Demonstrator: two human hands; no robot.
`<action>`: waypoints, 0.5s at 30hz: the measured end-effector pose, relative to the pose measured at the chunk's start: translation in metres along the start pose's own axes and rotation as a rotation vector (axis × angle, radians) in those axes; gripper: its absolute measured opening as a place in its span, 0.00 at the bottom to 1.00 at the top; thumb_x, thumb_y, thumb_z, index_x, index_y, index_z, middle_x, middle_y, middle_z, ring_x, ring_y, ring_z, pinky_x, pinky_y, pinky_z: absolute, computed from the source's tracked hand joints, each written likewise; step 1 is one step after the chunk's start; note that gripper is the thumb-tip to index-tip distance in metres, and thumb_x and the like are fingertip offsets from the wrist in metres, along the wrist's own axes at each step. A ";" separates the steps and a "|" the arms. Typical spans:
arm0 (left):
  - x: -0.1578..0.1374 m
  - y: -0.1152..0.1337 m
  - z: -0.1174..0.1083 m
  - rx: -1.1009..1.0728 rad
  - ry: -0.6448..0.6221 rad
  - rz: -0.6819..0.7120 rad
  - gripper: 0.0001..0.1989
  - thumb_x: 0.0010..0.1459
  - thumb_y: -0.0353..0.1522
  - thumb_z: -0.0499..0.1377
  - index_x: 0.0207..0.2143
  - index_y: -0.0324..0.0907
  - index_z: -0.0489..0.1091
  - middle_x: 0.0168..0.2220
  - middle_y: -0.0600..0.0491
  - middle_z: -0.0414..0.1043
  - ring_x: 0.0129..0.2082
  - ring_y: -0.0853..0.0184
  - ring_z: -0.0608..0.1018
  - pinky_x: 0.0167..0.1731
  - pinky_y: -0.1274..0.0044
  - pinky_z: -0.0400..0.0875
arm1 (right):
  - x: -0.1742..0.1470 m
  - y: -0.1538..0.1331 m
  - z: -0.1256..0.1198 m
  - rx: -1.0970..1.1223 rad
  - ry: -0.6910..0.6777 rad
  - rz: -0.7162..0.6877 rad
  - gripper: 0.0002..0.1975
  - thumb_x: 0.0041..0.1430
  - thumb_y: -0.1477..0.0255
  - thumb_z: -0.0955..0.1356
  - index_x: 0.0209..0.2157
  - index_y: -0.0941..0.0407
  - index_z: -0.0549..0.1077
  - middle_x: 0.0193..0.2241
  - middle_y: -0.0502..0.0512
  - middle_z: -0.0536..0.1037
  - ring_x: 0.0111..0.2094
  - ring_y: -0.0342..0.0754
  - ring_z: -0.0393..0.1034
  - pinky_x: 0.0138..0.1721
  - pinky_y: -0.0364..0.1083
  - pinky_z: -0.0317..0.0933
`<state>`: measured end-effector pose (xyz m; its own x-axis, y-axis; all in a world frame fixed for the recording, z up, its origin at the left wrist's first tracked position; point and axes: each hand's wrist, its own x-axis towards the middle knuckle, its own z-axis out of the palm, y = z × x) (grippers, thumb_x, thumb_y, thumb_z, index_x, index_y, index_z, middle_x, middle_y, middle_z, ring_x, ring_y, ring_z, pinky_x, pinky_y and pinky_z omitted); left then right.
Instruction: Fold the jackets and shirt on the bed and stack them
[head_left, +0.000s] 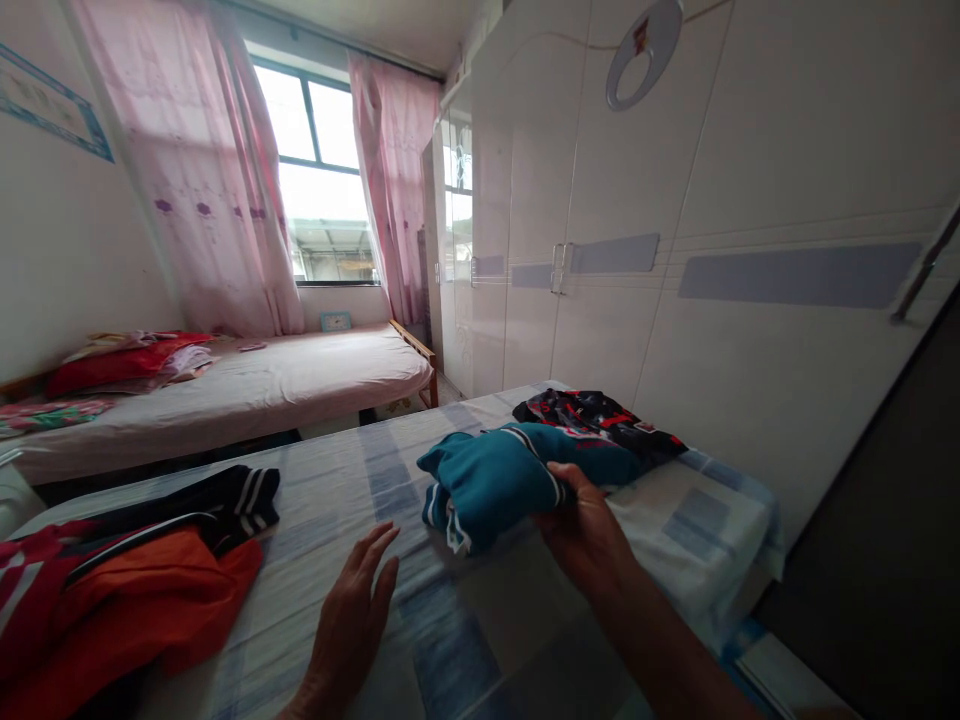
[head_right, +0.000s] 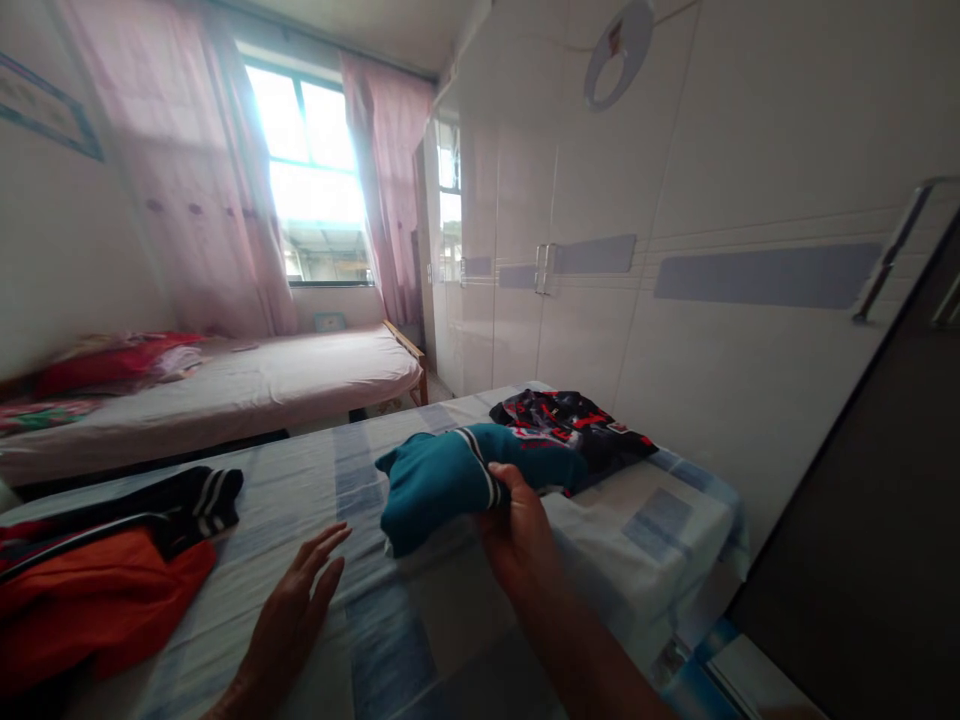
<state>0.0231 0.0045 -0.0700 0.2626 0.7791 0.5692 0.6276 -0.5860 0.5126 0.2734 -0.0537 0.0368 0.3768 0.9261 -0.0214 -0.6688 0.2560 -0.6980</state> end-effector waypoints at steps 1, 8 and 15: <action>0.000 -0.001 0.001 0.006 -0.009 -0.003 0.18 0.61 0.39 0.47 0.50 0.45 0.67 0.54 0.48 0.67 0.52 0.60 0.72 0.50 0.64 0.69 | 0.006 -0.011 0.005 0.009 0.003 0.004 0.05 0.46 0.76 0.68 0.26 0.56 0.66 0.22 0.48 0.73 0.26 0.45 0.70 0.31 0.45 0.70; -0.003 -0.009 0.006 0.044 -0.020 0.006 0.18 0.61 0.40 0.47 0.48 0.46 0.69 0.54 0.49 0.67 0.52 0.61 0.72 0.49 0.66 0.71 | 0.087 -0.095 0.046 -0.066 -0.026 -0.147 0.05 0.49 0.79 0.62 0.24 0.55 0.63 0.18 0.46 0.68 0.25 0.44 0.68 0.32 0.45 0.70; -0.003 -0.020 0.008 0.058 -0.044 0.005 0.18 0.61 0.40 0.46 0.46 0.47 0.71 0.54 0.49 0.68 0.51 0.61 0.73 0.47 0.67 0.72 | 0.160 -0.176 -0.003 -0.435 0.049 -0.432 0.03 0.49 0.75 0.61 0.24 0.55 0.64 0.20 0.48 0.69 0.26 0.43 0.67 0.31 0.46 0.68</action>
<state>0.0156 0.0155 -0.0875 0.2975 0.7859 0.5420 0.6675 -0.5771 0.4705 0.4535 0.0489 0.1541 0.5916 0.7473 0.3026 -0.1302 0.4590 -0.8789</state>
